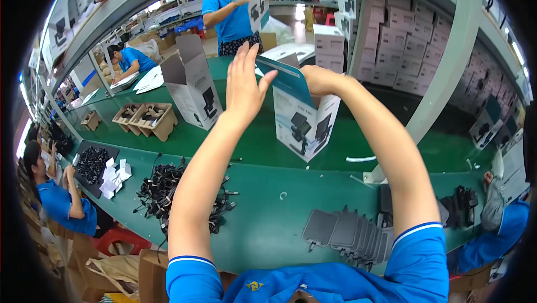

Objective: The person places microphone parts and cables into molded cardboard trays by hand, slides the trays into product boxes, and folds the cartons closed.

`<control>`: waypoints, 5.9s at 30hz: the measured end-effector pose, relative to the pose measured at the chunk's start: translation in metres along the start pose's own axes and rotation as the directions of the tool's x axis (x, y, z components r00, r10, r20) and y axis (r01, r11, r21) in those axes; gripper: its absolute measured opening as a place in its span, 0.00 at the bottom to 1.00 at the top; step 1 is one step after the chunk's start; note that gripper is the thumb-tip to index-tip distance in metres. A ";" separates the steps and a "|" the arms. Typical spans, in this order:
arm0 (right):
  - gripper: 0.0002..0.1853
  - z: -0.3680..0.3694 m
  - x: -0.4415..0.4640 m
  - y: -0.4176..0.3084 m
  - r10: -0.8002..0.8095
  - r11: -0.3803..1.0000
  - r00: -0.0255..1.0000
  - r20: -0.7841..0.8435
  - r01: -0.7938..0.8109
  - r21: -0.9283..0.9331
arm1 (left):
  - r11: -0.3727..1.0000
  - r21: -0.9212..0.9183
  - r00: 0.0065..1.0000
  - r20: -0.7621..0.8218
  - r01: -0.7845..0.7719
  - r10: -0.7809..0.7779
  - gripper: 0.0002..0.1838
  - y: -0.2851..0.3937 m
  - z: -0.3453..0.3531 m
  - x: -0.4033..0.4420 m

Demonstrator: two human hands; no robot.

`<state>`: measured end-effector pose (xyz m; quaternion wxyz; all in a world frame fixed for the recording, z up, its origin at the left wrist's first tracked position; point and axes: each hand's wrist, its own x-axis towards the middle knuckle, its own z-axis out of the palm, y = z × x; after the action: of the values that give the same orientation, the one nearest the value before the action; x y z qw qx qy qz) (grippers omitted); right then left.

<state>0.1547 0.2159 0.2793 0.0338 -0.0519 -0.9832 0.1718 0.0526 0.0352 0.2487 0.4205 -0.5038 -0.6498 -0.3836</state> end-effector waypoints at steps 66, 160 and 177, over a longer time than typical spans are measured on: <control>0.27 -0.013 -0.127 0.022 0.081 0.996 0.852 -0.517 -0.051 0.072 | 0.450 -0.642 0.780 0.448 0.621 -0.437 0.06 0.039 0.038 0.004; 0.14 -0.016 -0.077 0.089 0.551 0.829 0.597 -0.583 -0.469 0.304 | 0.924 -0.265 0.884 0.448 0.277 -0.136 0.05 0.166 0.139 -0.004; 0.13 -0.013 -0.077 0.084 0.521 0.841 0.594 -0.613 -0.479 0.251 | 0.831 -0.521 0.949 0.316 0.196 -0.026 0.08 0.147 0.129 -0.026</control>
<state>0.2392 0.2898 0.2589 0.3307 -0.3813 -0.8455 0.1740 0.1791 0.1750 0.1896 0.1344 -0.6148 -0.5973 -0.4972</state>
